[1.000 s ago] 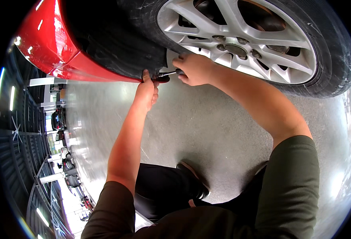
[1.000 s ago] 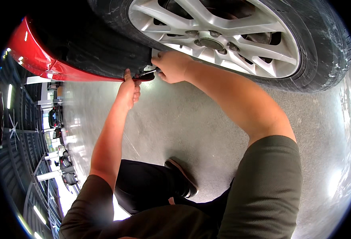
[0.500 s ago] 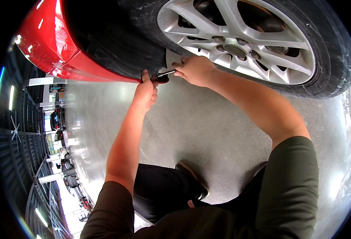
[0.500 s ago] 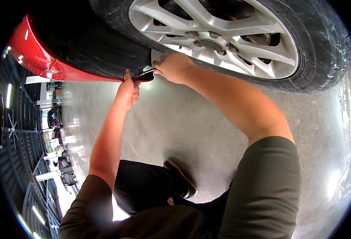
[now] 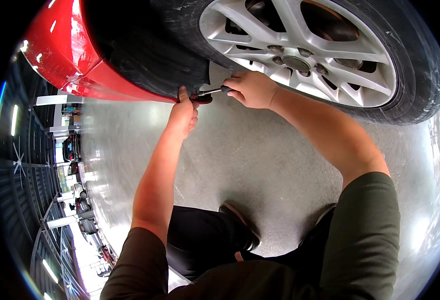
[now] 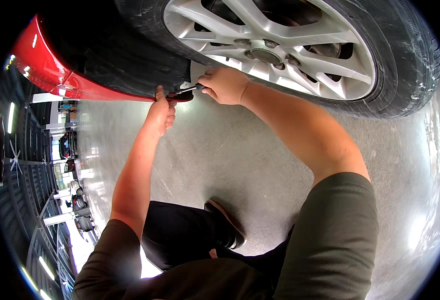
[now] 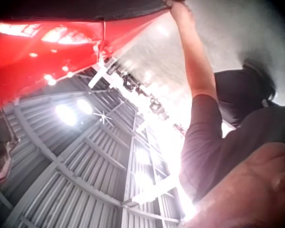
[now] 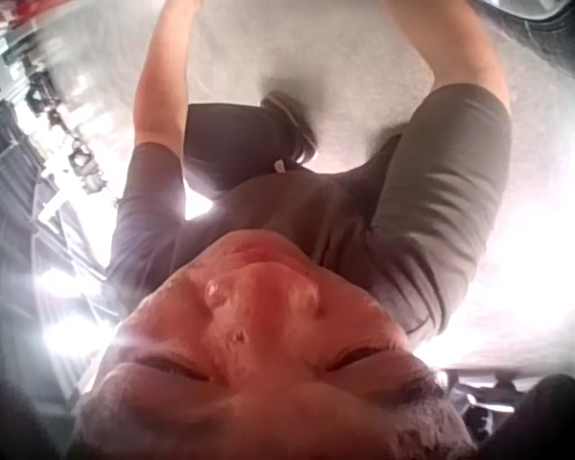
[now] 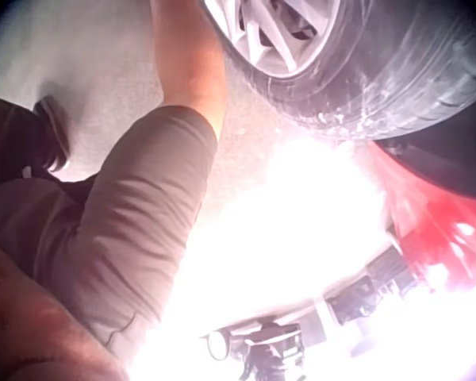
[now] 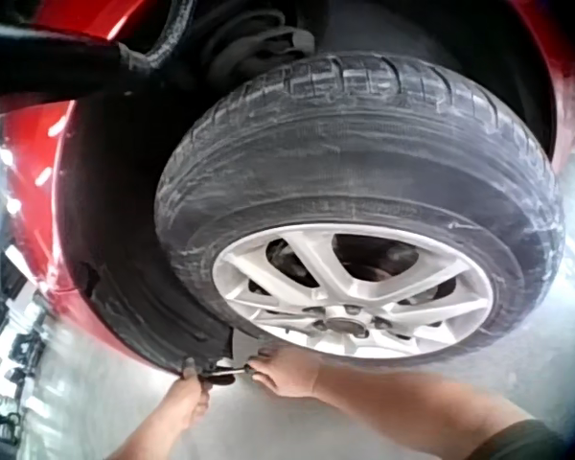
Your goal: The person loosens a car headlight by hand, removes fasteners under the hood using a screwdriver and by hand, and unscrews fasteners from the wheel well liner using a screwdriver.
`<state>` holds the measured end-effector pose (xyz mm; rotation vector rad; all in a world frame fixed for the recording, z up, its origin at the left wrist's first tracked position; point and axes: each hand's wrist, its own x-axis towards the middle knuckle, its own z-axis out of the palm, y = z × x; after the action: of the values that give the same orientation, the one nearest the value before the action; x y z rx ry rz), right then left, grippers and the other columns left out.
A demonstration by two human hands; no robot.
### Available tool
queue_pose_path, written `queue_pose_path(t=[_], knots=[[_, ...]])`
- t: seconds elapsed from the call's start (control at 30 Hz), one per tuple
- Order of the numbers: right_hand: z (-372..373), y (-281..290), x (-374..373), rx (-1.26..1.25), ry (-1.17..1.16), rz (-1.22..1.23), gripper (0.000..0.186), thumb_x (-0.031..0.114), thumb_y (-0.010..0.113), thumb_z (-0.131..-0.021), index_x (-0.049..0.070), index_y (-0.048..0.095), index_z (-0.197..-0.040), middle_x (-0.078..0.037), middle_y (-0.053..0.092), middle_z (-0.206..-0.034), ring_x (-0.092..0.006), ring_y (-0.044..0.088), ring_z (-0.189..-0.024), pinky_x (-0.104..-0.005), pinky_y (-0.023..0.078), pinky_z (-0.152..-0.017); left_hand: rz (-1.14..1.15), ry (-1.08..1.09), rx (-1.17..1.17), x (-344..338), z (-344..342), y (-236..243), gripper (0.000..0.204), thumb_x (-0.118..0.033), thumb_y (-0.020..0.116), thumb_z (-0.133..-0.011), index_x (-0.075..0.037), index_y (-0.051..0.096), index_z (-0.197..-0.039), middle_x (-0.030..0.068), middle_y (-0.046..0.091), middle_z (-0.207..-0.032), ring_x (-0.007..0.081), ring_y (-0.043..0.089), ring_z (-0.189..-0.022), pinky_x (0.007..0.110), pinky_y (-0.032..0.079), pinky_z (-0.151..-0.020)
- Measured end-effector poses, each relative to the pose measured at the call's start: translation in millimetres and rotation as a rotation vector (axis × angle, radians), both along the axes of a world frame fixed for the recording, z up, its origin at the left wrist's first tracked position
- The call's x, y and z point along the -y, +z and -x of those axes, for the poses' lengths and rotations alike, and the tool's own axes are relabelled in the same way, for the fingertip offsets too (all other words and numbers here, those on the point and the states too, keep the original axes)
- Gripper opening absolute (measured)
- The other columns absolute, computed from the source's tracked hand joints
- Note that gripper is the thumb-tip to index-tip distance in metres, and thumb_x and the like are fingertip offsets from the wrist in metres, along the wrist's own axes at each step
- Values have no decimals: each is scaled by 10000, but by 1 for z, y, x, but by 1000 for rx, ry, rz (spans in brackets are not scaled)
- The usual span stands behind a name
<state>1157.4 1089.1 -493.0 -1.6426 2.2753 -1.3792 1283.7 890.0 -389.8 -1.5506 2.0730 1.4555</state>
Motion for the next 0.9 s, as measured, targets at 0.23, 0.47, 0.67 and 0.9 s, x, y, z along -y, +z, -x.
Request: queue_pose_path(t=[0.23,0.47,0.67,0.9], knots=[[19,33,5,547,113,-345,328,361,683,-968,94,709,-1158,-115,734,-1066,-292,704,-959,-432,546,-794,19,31,11,-2,2,1,734,-780,262,-1011,-113,544,-893,-96,212,-553,75,212,-451,277,154,-441],[-3,5,0,-147,-44,-4,225,266,624,-1004,105,704,-1139,-97,690,-892,-291,687,-877,-448,539,-737,-6,6,-14,-2,0,-1,725,-774,257,-1015,-115,524,-875,-92,213,-544,83,212,-452,278,166,-444],[22,30,8,628,133,-232,260,287,645,-996,63,765,-1051,-50,676,-741,-170,638,-732,-366,488,-681,7,35,-32,-5,1,2,722,-744,297,-1029,-90,534,-835,-83,222,-564,83,231,-452,279,180,-433],[-7,7,2,-103,-56,-69,288,338,624,-1007,125,744,-1160,-117,737,-991,-314,711,-885,-432,547,-770,11,45,-16,0,-2,1,713,-748,295,-1026,-101,531,-839,-84,222,-556,86,221,-448,280,172,-434]])
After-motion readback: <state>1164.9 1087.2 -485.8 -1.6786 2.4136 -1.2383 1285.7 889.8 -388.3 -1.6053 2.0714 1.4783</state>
